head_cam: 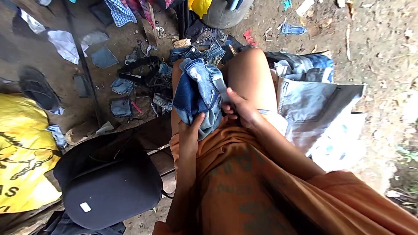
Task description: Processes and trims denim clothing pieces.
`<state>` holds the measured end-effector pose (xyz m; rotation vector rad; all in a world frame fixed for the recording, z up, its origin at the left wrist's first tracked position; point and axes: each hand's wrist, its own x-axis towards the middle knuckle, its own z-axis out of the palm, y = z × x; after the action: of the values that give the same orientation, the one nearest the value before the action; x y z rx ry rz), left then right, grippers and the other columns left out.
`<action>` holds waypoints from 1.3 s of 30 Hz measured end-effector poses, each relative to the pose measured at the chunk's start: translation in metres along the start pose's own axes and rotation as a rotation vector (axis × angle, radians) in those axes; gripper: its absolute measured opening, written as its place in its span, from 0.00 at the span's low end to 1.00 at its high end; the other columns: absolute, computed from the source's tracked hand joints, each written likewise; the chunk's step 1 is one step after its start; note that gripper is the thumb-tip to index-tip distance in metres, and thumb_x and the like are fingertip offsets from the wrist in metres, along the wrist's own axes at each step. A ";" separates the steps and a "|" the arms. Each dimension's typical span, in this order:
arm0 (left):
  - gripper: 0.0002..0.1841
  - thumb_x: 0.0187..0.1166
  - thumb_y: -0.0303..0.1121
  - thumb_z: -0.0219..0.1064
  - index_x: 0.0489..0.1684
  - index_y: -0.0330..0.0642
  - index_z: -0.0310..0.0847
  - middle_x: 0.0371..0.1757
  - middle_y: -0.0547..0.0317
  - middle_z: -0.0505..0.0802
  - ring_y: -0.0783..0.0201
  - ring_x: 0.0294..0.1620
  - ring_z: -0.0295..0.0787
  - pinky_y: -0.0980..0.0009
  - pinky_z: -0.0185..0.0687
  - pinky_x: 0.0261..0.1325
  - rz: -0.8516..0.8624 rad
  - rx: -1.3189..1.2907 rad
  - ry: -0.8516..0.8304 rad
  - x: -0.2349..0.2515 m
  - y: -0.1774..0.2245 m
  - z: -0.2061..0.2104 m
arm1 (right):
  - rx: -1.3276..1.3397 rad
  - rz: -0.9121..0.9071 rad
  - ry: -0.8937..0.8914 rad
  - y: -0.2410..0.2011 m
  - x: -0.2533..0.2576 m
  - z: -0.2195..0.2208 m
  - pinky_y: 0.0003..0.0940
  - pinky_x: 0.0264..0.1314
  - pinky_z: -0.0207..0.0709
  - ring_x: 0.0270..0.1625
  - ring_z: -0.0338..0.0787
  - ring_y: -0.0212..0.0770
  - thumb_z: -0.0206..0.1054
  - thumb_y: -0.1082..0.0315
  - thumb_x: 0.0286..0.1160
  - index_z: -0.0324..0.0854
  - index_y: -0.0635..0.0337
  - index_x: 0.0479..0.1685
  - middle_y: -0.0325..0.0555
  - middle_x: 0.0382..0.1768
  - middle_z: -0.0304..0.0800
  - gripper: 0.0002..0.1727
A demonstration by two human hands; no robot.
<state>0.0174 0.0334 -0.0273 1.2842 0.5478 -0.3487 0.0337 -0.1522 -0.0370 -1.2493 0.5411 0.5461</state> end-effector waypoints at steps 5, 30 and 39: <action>0.16 0.70 0.21 0.72 0.56 0.41 0.81 0.43 0.63 0.94 0.71 0.45 0.92 0.68 0.91 0.54 -0.043 -0.028 -0.032 -0.002 0.006 0.000 | -0.625 -0.702 0.110 -0.004 -0.027 0.004 0.30 0.27 0.78 0.26 0.81 0.31 0.64 0.56 0.83 0.71 0.61 0.76 0.41 0.33 0.84 0.27; 0.15 0.69 0.21 0.62 0.53 0.44 0.80 0.42 0.63 0.94 0.70 0.44 0.93 0.67 0.91 0.53 -0.095 -0.181 -0.081 -0.003 0.007 -0.011 | -1.030 -0.853 -0.024 0.002 -0.018 0.022 0.41 0.26 0.79 0.30 0.86 0.43 0.61 0.52 0.85 0.87 0.44 0.71 0.44 0.33 0.87 0.21; 0.14 0.76 0.26 0.61 0.58 0.43 0.79 0.45 0.61 0.94 0.68 0.46 0.92 0.66 0.90 0.55 -0.125 -0.183 -0.032 -0.002 0.012 -0.007 | -0.375 -0.515 0.082 -0.019 -0.013 -0.008 0.13 0.33 0.69 0.32 0.76 0.16 0.52 0.62 0.91 0.77 0.51 0.79 0.31 0.48 0.88 0.23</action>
<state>0.0207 0.0430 -0.0181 1.0688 0.6200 -0.4126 0.0362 -0.1651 -0.0167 -1.7030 0.1678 0.1612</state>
